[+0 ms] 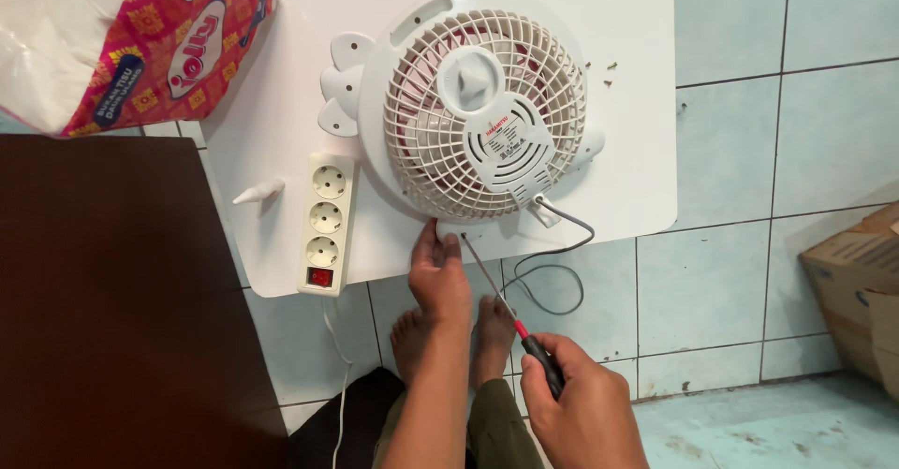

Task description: The person uses a screwdriver to tighten screws on the base of a white electric fan. They systematically work around the fan's mounting points, securing the unit to a white table surface.

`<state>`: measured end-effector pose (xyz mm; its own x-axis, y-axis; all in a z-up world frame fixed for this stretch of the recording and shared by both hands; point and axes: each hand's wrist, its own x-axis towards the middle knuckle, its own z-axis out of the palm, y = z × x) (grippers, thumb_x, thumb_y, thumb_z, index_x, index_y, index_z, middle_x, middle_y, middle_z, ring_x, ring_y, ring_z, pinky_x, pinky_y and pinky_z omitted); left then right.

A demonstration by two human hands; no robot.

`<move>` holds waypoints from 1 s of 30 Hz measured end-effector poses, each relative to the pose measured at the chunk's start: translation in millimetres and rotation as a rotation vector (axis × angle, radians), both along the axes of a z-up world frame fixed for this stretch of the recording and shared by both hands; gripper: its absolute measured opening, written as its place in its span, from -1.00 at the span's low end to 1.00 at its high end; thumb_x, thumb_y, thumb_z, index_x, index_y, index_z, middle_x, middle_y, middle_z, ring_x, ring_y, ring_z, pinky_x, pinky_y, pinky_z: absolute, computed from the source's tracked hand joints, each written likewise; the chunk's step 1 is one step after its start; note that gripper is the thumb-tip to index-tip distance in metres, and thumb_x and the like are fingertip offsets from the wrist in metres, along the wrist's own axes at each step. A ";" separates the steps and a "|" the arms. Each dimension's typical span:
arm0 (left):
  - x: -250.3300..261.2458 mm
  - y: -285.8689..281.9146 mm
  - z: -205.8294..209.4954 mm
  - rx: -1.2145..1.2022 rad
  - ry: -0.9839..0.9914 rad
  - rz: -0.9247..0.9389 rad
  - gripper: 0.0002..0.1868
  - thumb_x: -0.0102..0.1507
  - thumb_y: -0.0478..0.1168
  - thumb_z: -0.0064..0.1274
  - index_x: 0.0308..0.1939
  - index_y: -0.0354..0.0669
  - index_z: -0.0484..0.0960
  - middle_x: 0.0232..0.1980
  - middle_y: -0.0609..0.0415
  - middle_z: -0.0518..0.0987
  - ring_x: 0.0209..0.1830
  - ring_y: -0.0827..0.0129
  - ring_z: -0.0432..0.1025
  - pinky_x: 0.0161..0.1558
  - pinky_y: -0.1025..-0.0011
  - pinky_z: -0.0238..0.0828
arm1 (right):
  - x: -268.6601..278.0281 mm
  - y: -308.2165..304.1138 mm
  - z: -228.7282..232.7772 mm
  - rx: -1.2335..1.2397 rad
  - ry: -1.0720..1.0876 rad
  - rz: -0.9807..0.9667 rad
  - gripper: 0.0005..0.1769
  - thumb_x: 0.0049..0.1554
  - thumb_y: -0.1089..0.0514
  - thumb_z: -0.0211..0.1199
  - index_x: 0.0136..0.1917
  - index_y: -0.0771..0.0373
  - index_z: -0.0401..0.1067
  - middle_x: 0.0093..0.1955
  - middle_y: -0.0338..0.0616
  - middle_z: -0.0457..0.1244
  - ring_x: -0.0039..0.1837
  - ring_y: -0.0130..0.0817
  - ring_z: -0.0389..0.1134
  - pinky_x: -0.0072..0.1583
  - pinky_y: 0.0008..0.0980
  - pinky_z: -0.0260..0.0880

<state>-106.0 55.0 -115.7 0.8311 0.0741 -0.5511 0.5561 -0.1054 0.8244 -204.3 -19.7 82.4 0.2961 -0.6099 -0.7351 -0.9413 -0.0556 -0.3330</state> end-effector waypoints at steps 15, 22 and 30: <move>7.3 -6.1 18.0 0.015 0.077 0.000 -0.57 0.30 -0.37 -0.02 0.27 -0.33 0.49 0.21 -0.02 0.60 0.18 0.34 0.52 0.19 0.40 0.40 | 14.1 3.9 9.8 0.042 0.085 -0.045 -0.64 0.08 0.00 0.36 0.11 0.18 0.59 -0.39 0.02 0.44 -0.35 -0.25 0.49 -0.16 -0.29 0.48; 10.5 -6.5 15.7 0.087 0.085 -0.041 -0.60 0.30 -0.36 0.01 0.24 -0.34 0.54 0.16 -0.04 0.63 0.12 0.32 0.53 0.15 0.39 0.41 | 33.4 3.5 14.2 -0.048 -0.017 -0.137 -0.58 -0.01 0.02 0.40 0.11 0.16 0.50 -0.45 -0.06 0.39 -0.41 -0.26 0.41 -0.24 -0.26 0.41; 10.6 -6.0 15.7 0.129 0.080 -0.061 -0.60 0.29 -0.36 0.03 0.22 -0.34 0.55 0.15 -0.05 0.64 0.09 0.29 0.53 0.14 0.38 0.41 | 56.5 11.6 10.2 -0.273 -0.129 -0.116 -0.76 0.00 0.05 0.38 -0.18 0.22 0.45 -0.43 -0.04 0.38 -0.36 -0.18 0.43 -0.26 -0.22 0.41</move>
